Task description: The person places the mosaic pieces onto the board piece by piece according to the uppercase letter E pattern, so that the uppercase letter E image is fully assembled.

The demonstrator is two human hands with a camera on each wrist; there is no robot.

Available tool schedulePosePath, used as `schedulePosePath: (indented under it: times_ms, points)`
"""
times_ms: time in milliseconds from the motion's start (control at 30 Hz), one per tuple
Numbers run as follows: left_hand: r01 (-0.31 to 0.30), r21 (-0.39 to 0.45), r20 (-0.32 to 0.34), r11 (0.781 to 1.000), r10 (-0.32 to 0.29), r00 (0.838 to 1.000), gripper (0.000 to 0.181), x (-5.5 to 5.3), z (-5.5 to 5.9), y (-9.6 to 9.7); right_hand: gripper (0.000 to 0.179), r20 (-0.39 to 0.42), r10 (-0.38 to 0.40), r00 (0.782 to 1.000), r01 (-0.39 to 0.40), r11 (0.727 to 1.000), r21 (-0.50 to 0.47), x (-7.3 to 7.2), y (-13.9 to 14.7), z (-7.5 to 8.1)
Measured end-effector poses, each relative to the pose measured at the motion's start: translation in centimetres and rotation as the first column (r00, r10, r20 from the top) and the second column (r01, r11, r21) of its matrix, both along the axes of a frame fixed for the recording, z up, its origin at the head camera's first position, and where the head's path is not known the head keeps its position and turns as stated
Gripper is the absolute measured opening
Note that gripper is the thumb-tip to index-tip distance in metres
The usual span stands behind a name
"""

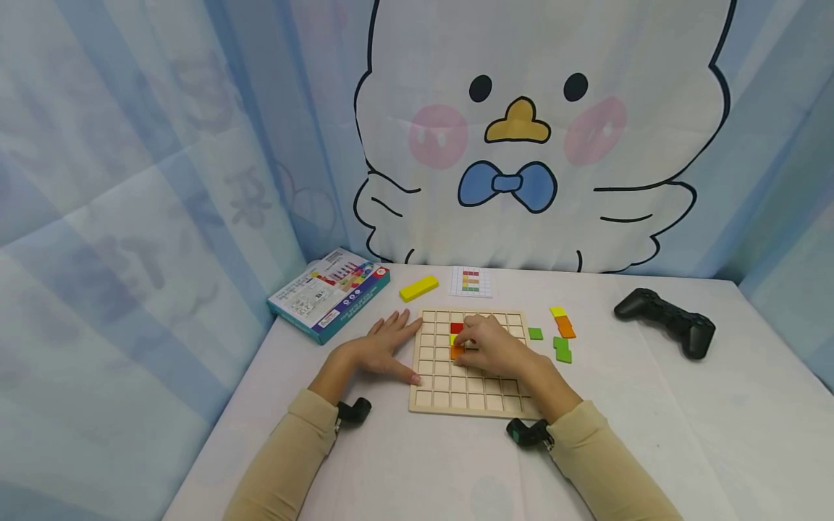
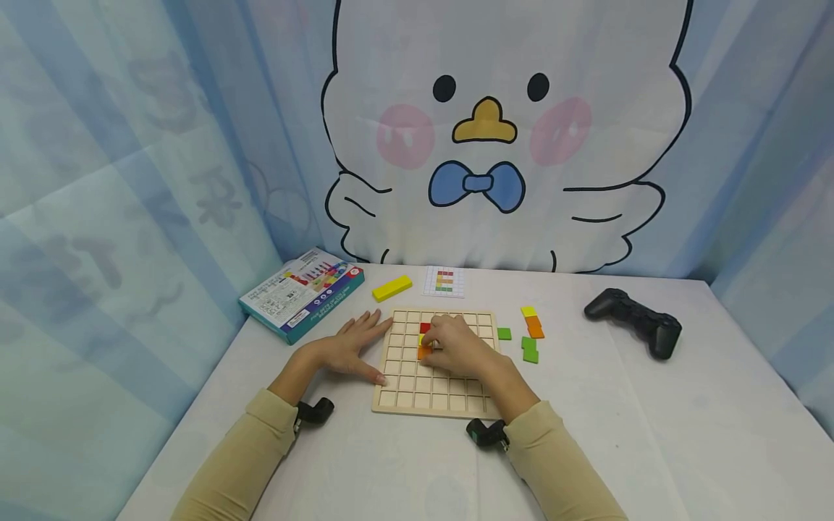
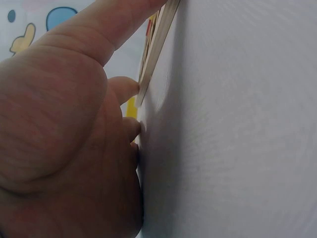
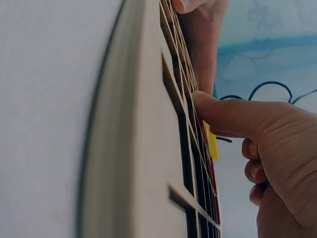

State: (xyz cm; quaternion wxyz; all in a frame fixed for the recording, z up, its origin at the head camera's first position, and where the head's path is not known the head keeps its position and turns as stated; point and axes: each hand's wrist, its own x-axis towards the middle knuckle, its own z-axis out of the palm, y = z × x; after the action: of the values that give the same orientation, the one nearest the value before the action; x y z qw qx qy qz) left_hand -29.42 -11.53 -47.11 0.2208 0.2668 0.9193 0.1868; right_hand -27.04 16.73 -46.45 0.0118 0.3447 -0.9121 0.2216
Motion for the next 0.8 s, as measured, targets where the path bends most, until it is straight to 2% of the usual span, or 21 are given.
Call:
schedulePosePath:
  times_ms: [167, 300, 500, 600, 800]
  points:
    - [-0.003, 0.001, 0.000, 1.000, 0.003, 1.000, 0.123, 0.0, 0.0, 0.0, 0.028, 0.027, -0.047, 0.999, 0.047, 0.999, -0.010, 0.0, 0.2, 0.4]
    - [-0.001, -0.001, -0.008, 1.000, 0.001, 1.000, 0.122, 0.0, 0.0, 0.0, 0.033, -0.009, -0.102, 0.995, 0.101, 0.992, -0.069, -0.2, 0.8, 0.9]
    - [-0.006, -0.002, -0.013, 1.000, 0.006, 1.000, 0.122, 0.0, -0.2, 0.0, 0.037, -0.088, -0.153, 0.984, 0.137, 0.976, -0.169, -0.4, 2.1, 1.9]
    - [-0.007, -0.002, -0.011, 1.000, 0.007, 1.000, 0.122, 0.0, -0.3, 0.0, 0.037, -0.094, -0.171, 0.981, 0.147, 0.965, -0.217, -0.4, 2.8, 2.3]
    - [-0.005, 0.002, -0.010, 1.000, 0.005, 1.000, 0.121, 0.0, -0.2, 0.0, 0.036, -0.092, -0.219, 0.971, 0.192, 0.952, -0.239, -0.6, 4.3, 2.9]
